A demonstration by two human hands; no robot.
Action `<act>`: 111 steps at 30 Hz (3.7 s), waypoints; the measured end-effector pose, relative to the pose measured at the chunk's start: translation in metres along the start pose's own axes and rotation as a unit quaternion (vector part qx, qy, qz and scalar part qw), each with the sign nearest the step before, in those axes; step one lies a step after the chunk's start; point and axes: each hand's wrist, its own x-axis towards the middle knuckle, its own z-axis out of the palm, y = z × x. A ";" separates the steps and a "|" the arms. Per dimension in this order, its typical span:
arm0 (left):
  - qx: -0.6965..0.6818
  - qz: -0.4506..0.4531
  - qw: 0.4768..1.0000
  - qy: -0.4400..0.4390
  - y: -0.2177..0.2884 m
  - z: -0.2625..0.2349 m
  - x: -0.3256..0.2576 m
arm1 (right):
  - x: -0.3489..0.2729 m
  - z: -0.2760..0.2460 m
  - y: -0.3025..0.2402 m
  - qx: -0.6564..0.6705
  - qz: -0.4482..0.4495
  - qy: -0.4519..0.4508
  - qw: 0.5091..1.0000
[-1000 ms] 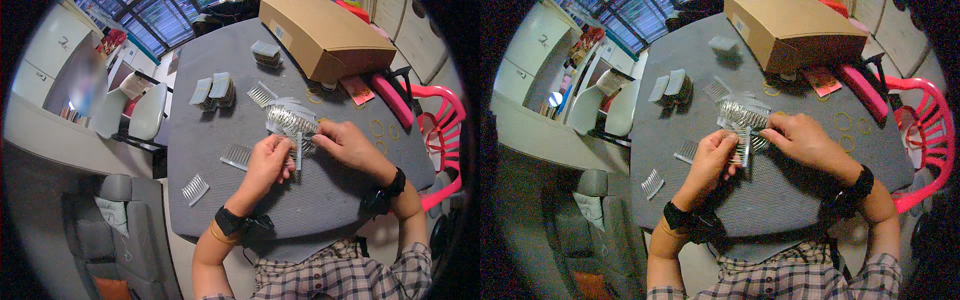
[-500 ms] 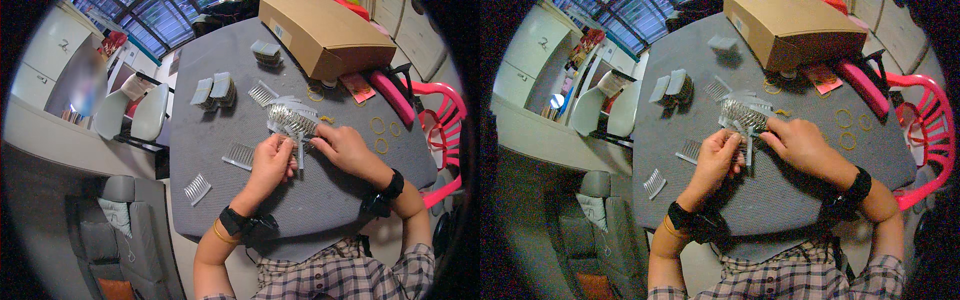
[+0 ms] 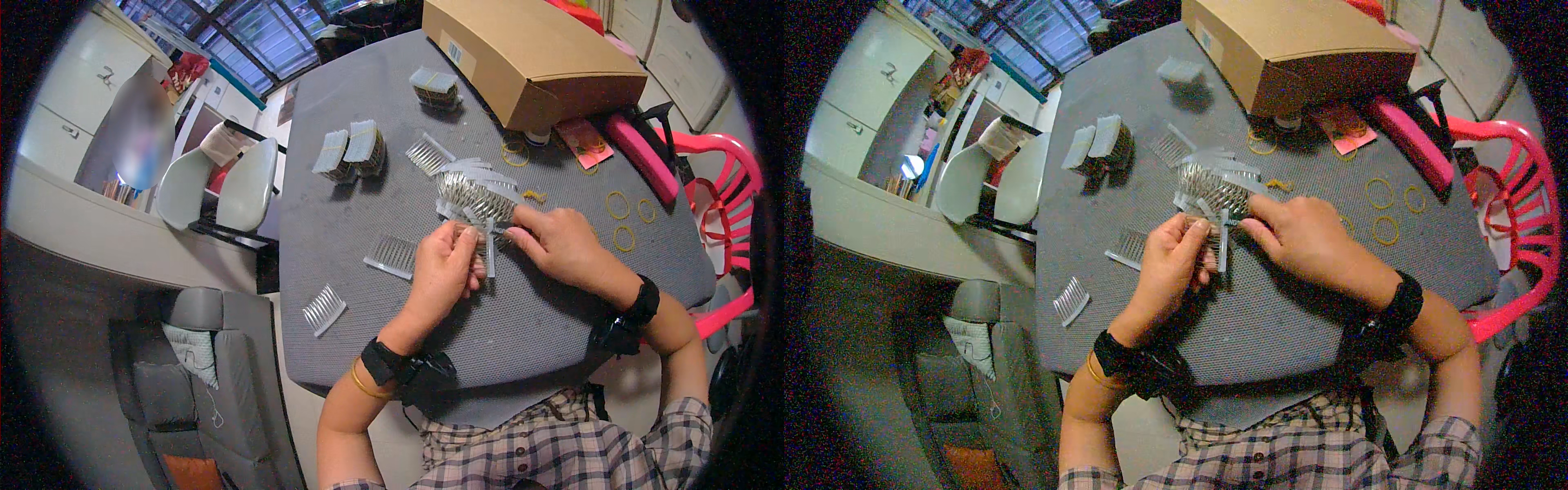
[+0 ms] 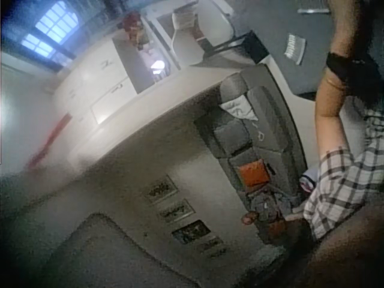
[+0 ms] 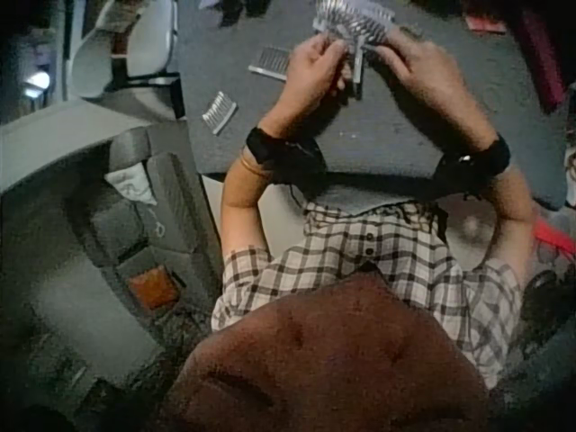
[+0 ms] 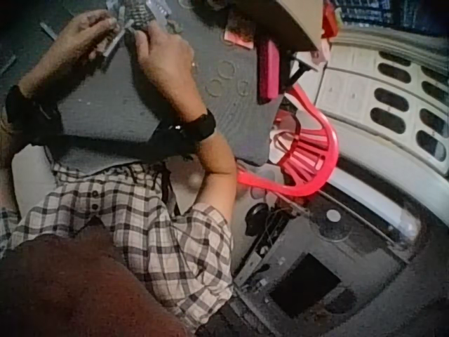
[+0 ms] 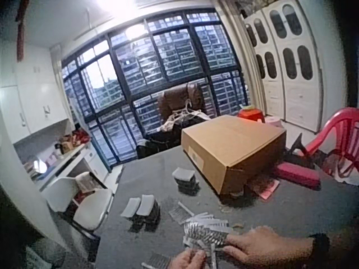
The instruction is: The recorder stacks plastic hair combs and secures the bundles with rubber bands.
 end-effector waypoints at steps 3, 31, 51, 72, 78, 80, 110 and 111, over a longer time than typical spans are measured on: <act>-0.016 0.010 1.000 0.007 -0.004 0.000 0.001 | -0.001 0.001 -0.003 -0.003 -0.008 0.020 1.000; -0.034 0.079 0.995 0.059 -0.011 0.005 0.003 | 0.002 0.002 -0.001 0.143 0.039 0.008 0.989; -0.079 0.046 0.995 0.049 -0.006 0.001 0.002 | 0.002 -0.010 -0.012 0.219 0.021 -0.002 0.976; -0.099 0.053 0.993 0.027 -0.006 0.002 0.003 | -0.004 -0.007 -0.003 0.037 -0.092 0.079 0.992; -0.078 0.050 0.995 0.027 -0.003 0.003 0.001 | -0.004 -0.011 -0.006 0.023 -0.068 0.032 0.997; -0.079 0.052 0.995 0.026 -0.005 0.003 0.002 | -0.004 -0.012 -0.007 0.017 -0.068 0.030 0.997; -0.068 0.052 0.996 0.014 -0.010 0.000 0.005 | 0.000 -0.007 -0.003 0.020 -0.064 0.069 0.995; -0.072 0.052 0.996 0.007 -0.011 -0.001 0.005 | 0.000 -0.007 -0.004 0.016 -0.063 0.084 0.994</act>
